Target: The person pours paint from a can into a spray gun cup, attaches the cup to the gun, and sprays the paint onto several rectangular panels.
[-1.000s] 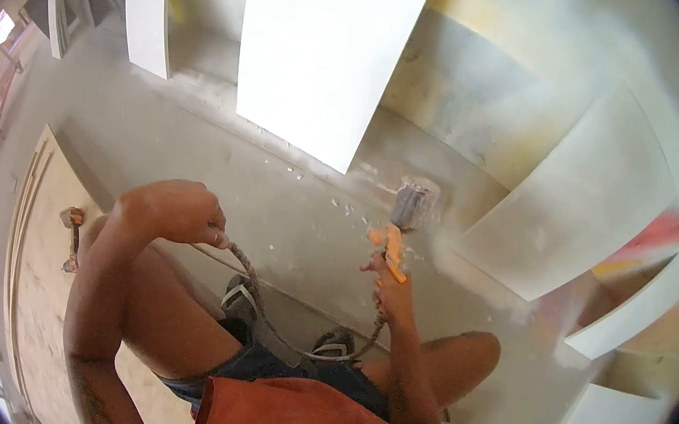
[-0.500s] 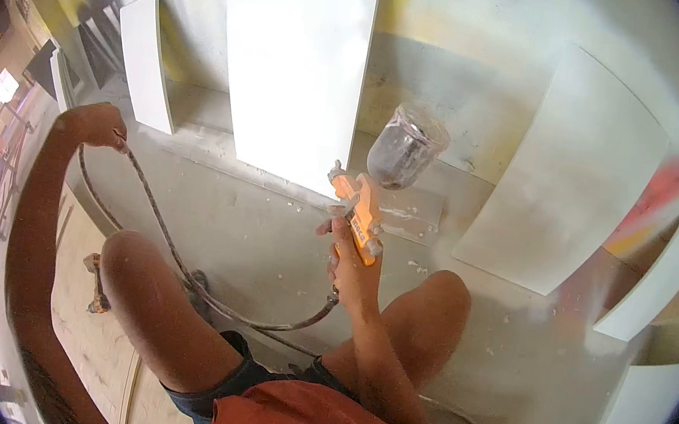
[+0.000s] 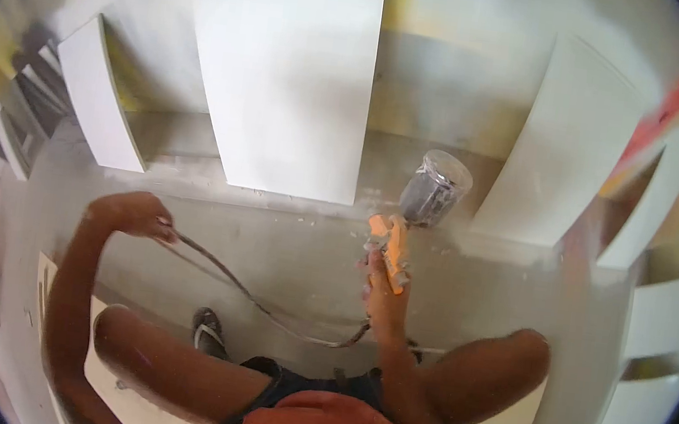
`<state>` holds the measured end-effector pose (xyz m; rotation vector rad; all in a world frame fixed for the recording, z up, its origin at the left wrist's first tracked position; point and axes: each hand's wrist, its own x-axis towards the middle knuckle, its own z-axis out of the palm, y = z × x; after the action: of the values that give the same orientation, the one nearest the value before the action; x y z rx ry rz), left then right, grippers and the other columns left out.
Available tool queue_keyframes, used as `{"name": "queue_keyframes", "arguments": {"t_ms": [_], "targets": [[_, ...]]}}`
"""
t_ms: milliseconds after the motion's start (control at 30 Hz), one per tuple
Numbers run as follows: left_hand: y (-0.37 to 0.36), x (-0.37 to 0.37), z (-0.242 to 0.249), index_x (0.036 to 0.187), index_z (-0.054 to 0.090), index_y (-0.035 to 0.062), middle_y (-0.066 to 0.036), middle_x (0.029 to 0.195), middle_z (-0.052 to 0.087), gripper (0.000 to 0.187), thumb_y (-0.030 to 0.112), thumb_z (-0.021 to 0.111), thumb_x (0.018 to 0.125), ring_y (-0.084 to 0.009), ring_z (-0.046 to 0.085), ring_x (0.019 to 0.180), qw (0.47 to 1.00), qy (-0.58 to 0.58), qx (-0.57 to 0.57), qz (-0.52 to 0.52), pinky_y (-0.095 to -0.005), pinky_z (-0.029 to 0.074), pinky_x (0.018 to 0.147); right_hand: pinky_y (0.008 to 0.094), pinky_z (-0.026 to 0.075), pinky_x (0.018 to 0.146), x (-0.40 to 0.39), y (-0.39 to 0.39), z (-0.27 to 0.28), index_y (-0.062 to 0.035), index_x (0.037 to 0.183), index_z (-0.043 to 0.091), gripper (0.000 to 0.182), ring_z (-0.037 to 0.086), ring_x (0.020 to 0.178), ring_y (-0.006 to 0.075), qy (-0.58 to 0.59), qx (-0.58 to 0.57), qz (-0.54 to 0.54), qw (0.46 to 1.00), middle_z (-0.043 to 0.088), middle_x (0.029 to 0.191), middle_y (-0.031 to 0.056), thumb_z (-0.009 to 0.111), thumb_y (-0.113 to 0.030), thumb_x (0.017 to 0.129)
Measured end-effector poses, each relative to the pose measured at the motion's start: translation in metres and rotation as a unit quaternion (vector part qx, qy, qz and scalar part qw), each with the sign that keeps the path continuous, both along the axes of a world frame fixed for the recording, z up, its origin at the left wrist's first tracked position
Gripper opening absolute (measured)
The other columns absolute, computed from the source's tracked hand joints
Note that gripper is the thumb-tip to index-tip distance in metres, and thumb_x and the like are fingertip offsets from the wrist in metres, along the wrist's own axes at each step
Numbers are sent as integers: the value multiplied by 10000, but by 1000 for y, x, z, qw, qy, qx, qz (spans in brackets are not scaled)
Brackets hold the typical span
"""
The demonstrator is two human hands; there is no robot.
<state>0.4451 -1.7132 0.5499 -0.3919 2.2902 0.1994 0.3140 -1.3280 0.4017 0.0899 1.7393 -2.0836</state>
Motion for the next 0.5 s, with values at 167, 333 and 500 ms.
{"name": "queue_keyframes", "arguments": {"t_ms": [167,333,500], "targets": [[14,-74,-44,1137,698,158,-136,1079,703,338,401,543,961,-346,659,1000,973,-62,50,-215,-466,512,906,321,480,692,-4,10,11,6,1007,631,299,577,749,144,57,161,24,985,631,832,59,626,-289,960],[25,-97,-52,1147,699,210,-108,1084,705,282,339,542,951,-345,660,994,946,-54,107,-303,-465,520,899,323,476,691,-4,-13,-13,3,998,627,242,573,744,159,16,213,-12,977,625,824,72,615,-234,953],[24,-69,-86,1142,709,212,-94,1085,709,287,226,522,924,-336,667,994,933,-83,55,-345,-454,534,879,367,497,727,34,-37,-73,0,1025,646,281,615,760,199,118,222,-67,965,642,816,79,615,-270,953]]}}
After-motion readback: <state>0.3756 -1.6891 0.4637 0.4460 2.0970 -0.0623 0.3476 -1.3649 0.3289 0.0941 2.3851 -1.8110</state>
